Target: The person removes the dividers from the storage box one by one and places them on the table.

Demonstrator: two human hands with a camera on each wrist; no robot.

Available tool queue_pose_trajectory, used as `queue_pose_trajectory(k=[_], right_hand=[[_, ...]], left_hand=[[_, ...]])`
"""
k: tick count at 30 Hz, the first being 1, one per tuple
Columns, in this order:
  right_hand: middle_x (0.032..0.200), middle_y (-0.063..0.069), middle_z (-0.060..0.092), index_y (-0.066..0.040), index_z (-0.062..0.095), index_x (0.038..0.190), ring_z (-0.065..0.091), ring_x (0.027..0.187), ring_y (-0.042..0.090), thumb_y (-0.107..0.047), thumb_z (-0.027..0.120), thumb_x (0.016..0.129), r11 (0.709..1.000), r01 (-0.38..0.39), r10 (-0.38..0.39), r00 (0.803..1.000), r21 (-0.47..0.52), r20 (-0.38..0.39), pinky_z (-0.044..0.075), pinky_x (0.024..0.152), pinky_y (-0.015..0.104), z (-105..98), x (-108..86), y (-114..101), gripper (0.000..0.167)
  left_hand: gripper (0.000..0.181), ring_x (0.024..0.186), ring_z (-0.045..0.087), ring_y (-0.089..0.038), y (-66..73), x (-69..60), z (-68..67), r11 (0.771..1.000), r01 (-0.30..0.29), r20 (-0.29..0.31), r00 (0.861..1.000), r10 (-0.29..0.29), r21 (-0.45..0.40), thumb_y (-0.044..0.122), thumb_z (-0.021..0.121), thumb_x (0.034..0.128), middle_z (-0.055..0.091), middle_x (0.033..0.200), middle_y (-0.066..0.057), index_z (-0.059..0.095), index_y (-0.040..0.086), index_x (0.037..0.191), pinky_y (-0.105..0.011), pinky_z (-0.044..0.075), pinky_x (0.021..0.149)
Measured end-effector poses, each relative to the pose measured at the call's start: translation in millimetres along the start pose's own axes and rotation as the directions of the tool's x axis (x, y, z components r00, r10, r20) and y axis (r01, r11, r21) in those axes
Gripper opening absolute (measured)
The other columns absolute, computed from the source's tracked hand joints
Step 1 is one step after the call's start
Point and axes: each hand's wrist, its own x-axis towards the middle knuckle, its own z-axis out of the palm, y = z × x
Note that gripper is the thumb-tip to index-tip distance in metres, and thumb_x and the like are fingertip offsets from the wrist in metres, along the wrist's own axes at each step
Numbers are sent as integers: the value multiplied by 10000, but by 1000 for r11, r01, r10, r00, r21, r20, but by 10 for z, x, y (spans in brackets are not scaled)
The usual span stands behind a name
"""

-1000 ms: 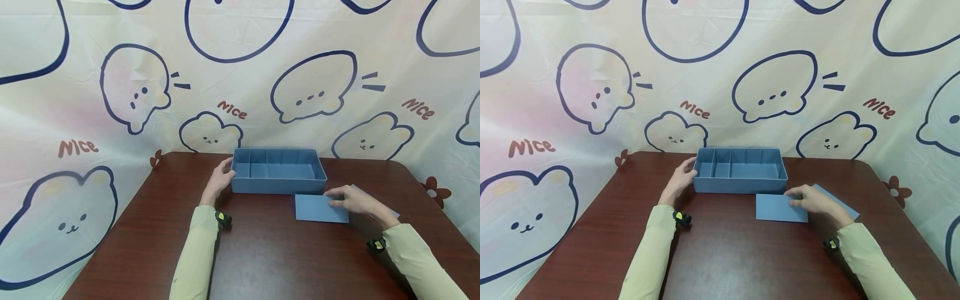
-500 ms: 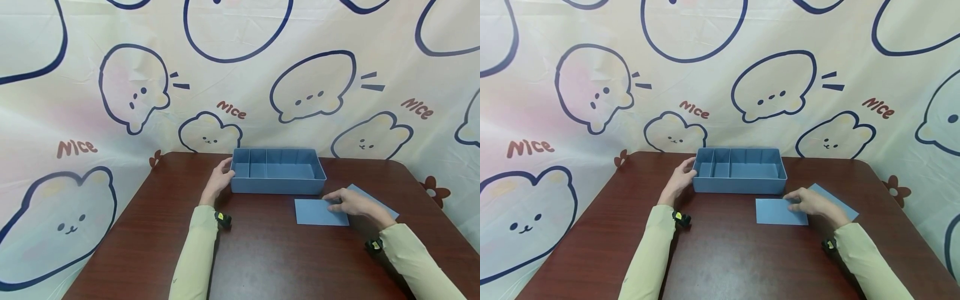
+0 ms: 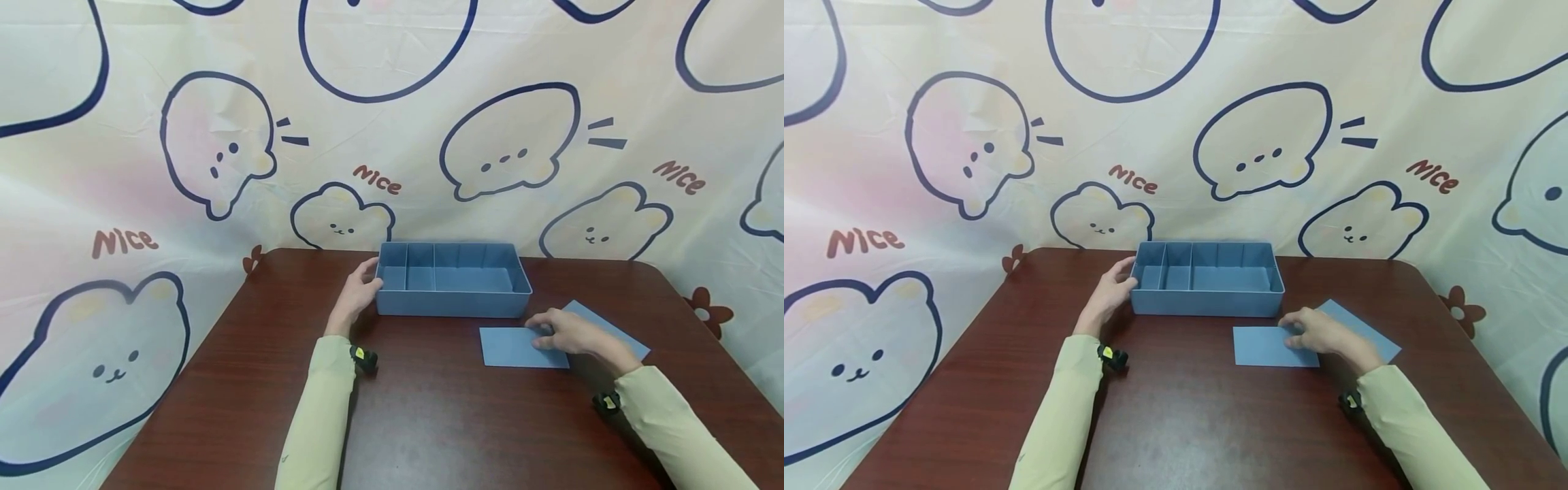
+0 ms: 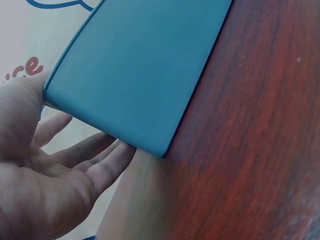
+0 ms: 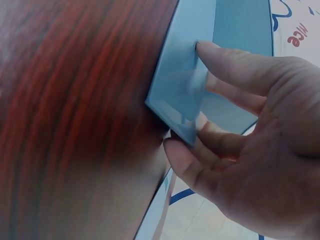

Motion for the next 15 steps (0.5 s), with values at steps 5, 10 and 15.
queue_pose_trajectory(k=[5,10,15], right_hand=[[1162,160,639,-87,682,1183,575,1054,336,-182,748,841,999,-22,21,999,-43,-24,514,863,557,3,-7,-49,362],[1100,123,633,-101,701,1140,553,976,269,-139,740,843,997,-5,1,999,-73,-47,520,821,506,18,1,-74,301],[1097,97,671,-84,699,1143,586,969,245,-131,725,855,996,29,-33,998,-79,-44,536,844,510,9,-1,-87,293]], left_hand=[[566,1406,394,-344,0,5,0,1000,-4,0,1000,4,3,230,516,938,402,1534,-94,383,335,1478,-600,351,1113],[567,1402,397,-342,-7,11,0,1000,-6,-3,1000,6,2,225,517,938,406,1530,-96,384,335,1478,-599,361,1107],[564,1402,400,-339,-3,6,0,1000,0,-5,1000,0,-9,213,517,938,413,1524,-95,391,335,1474,-598,363,1106]])
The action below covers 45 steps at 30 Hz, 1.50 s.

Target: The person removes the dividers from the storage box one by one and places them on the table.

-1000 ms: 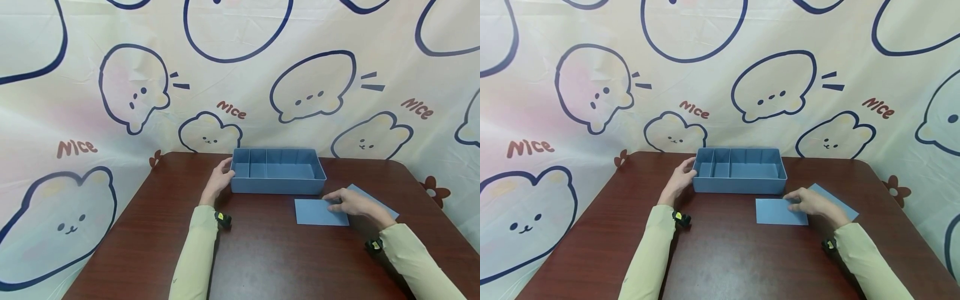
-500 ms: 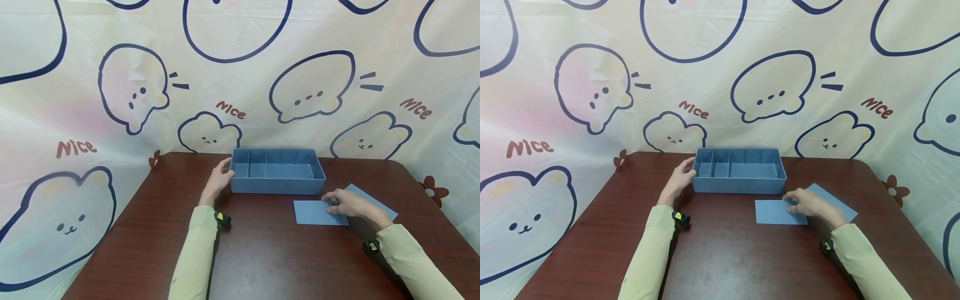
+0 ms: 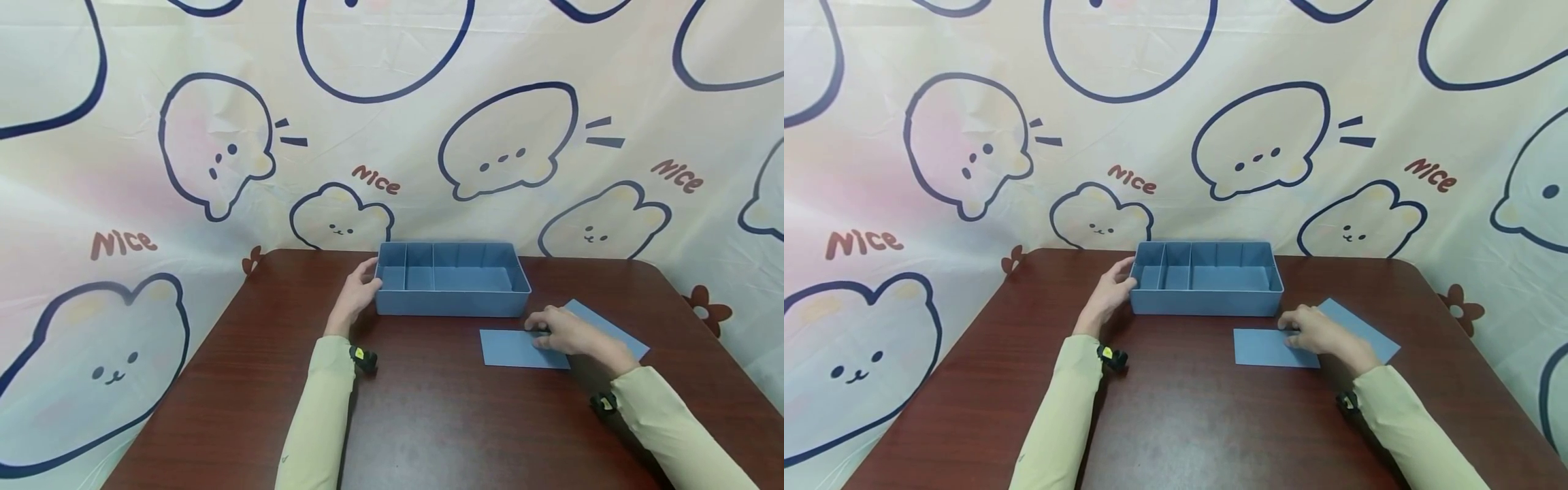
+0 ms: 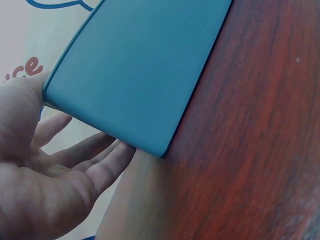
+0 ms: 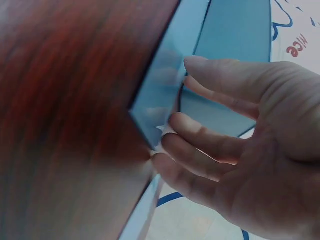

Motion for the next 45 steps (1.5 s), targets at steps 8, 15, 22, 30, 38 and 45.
queue_pose_trajectory(k=[8,15,22,30,38,45], right_hand=[[1042,55,680,-86,700,1124,584,908,186,-130,671,892,996,86,-86,995,5,-42,561,784,416,-91,-37,-69,238],[1030,48,696,-86,690,1138,613,878,173,-171,660,917,996,86,-81,988,32,-135,577,749,377,-163,-115,-151,239],[1036,47,702,-98,673,1152,628,864,160,-190,629,944,992,104,-91,982,73,-167,587,745,372,-315,-184,-263,231],[1053,67,710,-111,670,1154,628,868,172,-185,622,944,991,125,-111,964,46,-243,589,751,364,-423,-118,-389,227],[1102,84,712,-113,661,1188,655,924,199,-224,589,969,984,173,-152,936,38,-318,581,817,422,-455,9,-498,256],[1153,106,702,-96,648,1215,664,971,220,-208,567,978,979,194,-161,916,56,-369,570,852,462,-457,151,-591,275]], left_hand=[[578,1402,401,-328,0,-5,-16,1000,-2,-5,1000,1,-22,191,507,926,422,1517,-96,391,323,1477,-580,367,1111],[576,1402,402,-328,-15,-3,-15,1000,-7,-6,1000,7,-12,180,507,936,421,1518,-100,385,319,1481,-574,371,1111],[574,1397,408,-329,-17,-3,-9,1000,-6,-2,1000,6,-11,184,505,934,426,1514,-103,386,318,1480,-572,374,1110],[572,1402,398,-328,-5,-11,-10,1000,-3,-1,1000,3,-6,191,504,938,415,1522,-96,381,322,1482,-573,372,1111],[573,1400,400,-324,6,7,-3,1000,-9,4,1000,9,3,197,502,934,416,1521,-88,384,325,1479,-572,379,1106],[577,1404,394,-327,7,4,0,1000,-5,0,1000,5,10,207,510,933,408,1527,-92,381,328,1482,-577,373,1108]])
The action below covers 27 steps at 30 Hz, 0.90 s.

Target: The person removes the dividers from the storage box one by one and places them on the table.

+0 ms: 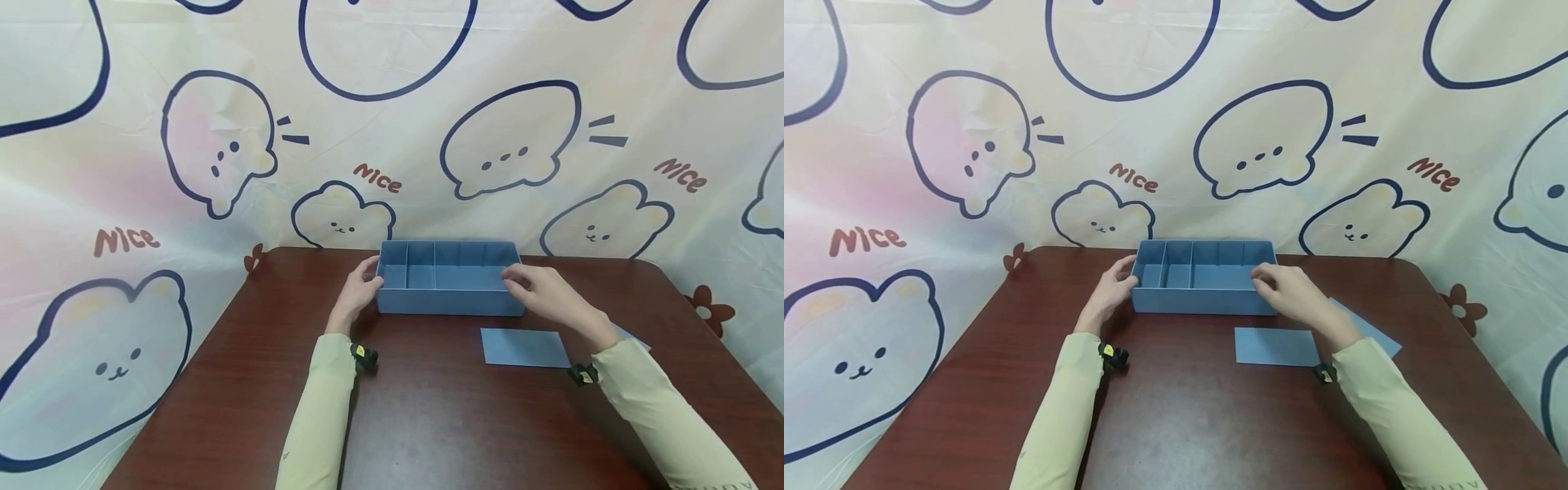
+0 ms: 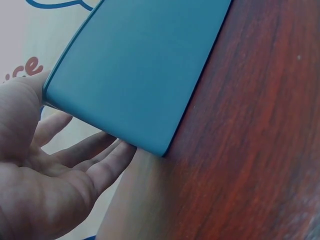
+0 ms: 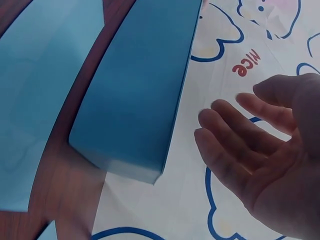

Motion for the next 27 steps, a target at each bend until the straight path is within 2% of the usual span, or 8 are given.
queue_pose_trajectory(k=[6,12,18,27], right_hand=[[1160,117,700,-96,625,1245,674,975,239,-246,532,995,1000,-12,13,999,16,-40,568,840,471,38,105,-89,306],[1110,116,714,-105,610,1263,668,902,229,-256,523,993,999,-31,34,995,32,-91,552,763,427,103,213,-150,321],[1131,120,706,-115,587,1295,667,920,234,-276,516,991,995,-59,67,993,80,-94,562,787,445,178,311,-221,351],[1125,127,712,-114,585,1297,679,933,261,-295,506,989,995,-41,51,993,92,-108,564,769,448,278,458,-327,366]], left_hand=[[576,1397,402,-328,-13,8,-2,1000,-3,-2,1000,3,0,204,511,932,414,1521,-93,383,325,1481,-576,379,1104],[572,1394,405,-328,-13,8,-6,1000,2,6,1000,-2,-10,207,513,935,414,1521,-93,383,329,1479,-577,379,1104],[569,1397,401,-328,-13,2,-4,1000,1,9,1000,-1,-7,216,510,940,406,1528,-87,378,338,1479,-584,373,1105],[575,1398,400,-327,-7,3,-5,1000,2,8,1000,-2,-14,202,506,934,413,1522,-91,382,331,1480,-578,374,1107]])
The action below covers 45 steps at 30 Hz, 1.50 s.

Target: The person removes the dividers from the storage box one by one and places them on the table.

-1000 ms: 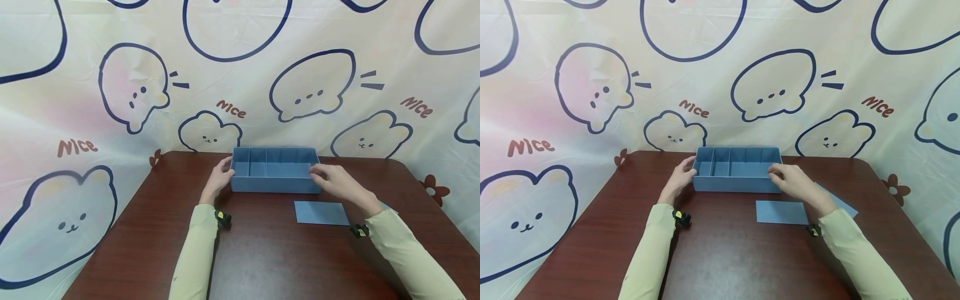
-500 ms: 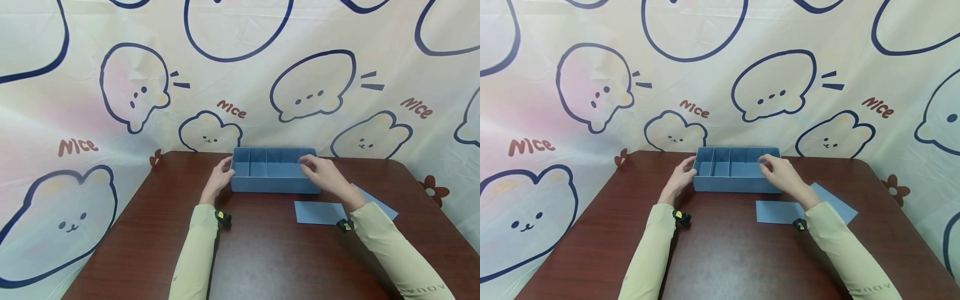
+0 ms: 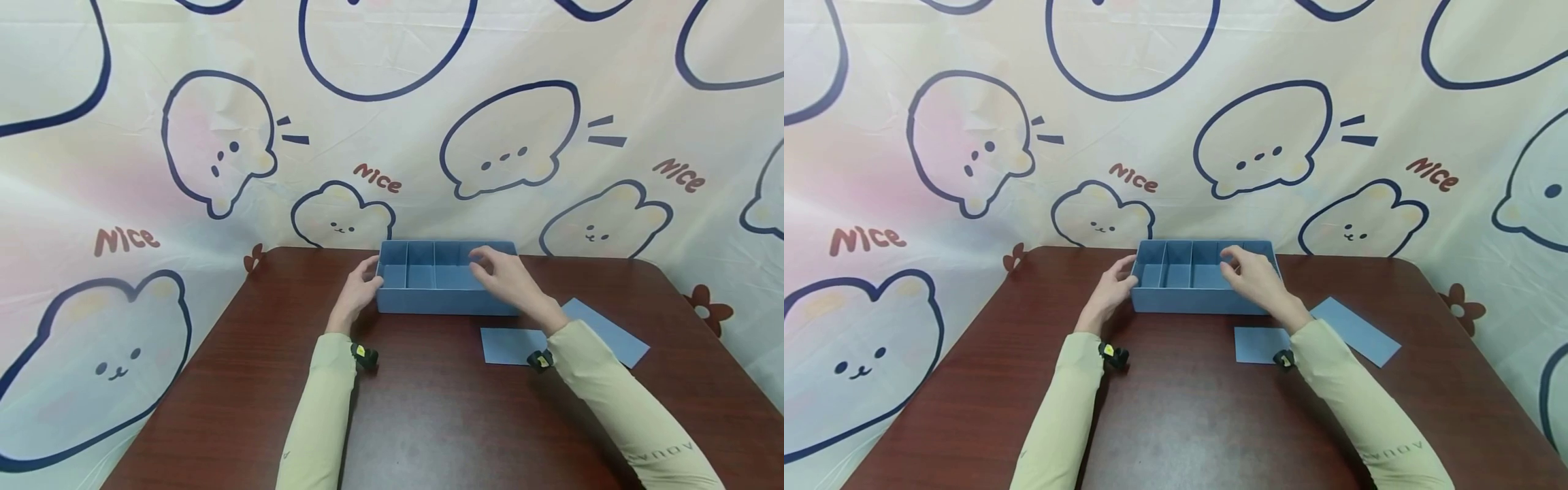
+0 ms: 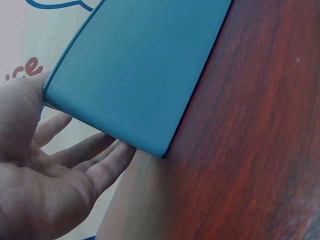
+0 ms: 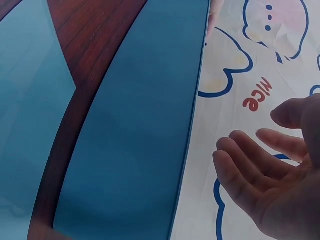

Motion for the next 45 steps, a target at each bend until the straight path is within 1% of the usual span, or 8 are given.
queue_pose_trajectory(k=[5,10,13,19,23,32,37,45], right_hand=[[1130,131,709,-110,574,1307,674,953,268,-307,504,985,1000,-6,6,1000,9,4,563,789,453,69,68,-38,384],[1112,141,707,-100,568,1310,667,941,271,-306,508,983,1000,-14,13,1000,19,17,558,783,451,126,129,-70,392],[1100,139,709,-103,567,1309,671,927,270,-311,517,981,999,-28,28,999,24,17,559,770,446,157,153,-86,392],[1085,134,713,-113,567,1304,677,912,266,-335,521,977,998,-51,51,999,37,19,558,757,434,231,208,-76,398],[1086,133,711,-119,565,1301,680,933,270,-349,527,972,996,-71,70,997,54,28,560,753,434,279,236,-81,403],[1126,156,693,-85,523,1359,675,979,294,-369,524,970,989,-125,120,991,77,57,566,785,451,396,321,-101,482],[1124,150,695,-87,531,1351,673,976,291,-366,525,966,985,-149,145,988,90,51,564,787,453,444,358,-86,476],[1126,154,693,-82,532,1349,669,976,294,-352,520,965,982,-155,151,988,106,44,554,792,456,483,401,-81,470]], left_hand=[[582,1396,403,-332,10,-12,-8,1000,5,-4,1000,-5,1,201,504,932,415,1521,-95,376,326,1486,-583,372,1106],[584,1397,406,-332,6,-7,-10,1000,0,1,1000,0,0,196,506,933,413,1524,-101,373,323,1488,-583,367,1110],[581,1398,407,-333,-2,-4,-7,1000,-2,6,1000,2,-1,199,509,934,406,1531,-98,375,329,1484,-580,365,1113],[574,1397,408,-333,-6,-3,-6,1000,-3,-3,1000,3,-3,200,511,931,412,1528,-98,387,326,1477,-575,368,1113],[574,1396,410,-330,-1,-8,-4,1000,-6,-3,1000,6,0,197,508,931,415,1525,-95,387,327,1477,-574,370,1112],[574,1401,401,-322,6,-10,0,1000,-3,0,1000,3,0,205,507,933,412,1526,-87,381,328,1480,-567,377,1110],[570,1400,399,-321,1,-11,6,1000,3,2,1000,-3,-4,208,509,936,411,1525,-88,382,332,1478,-566,377,1110],[565,1404,397,-325,4,-10,-1,1000,6,5,1000,-6,-5,208,510,936,408,1529,-86,389,332,1473,-576,372,1110]])
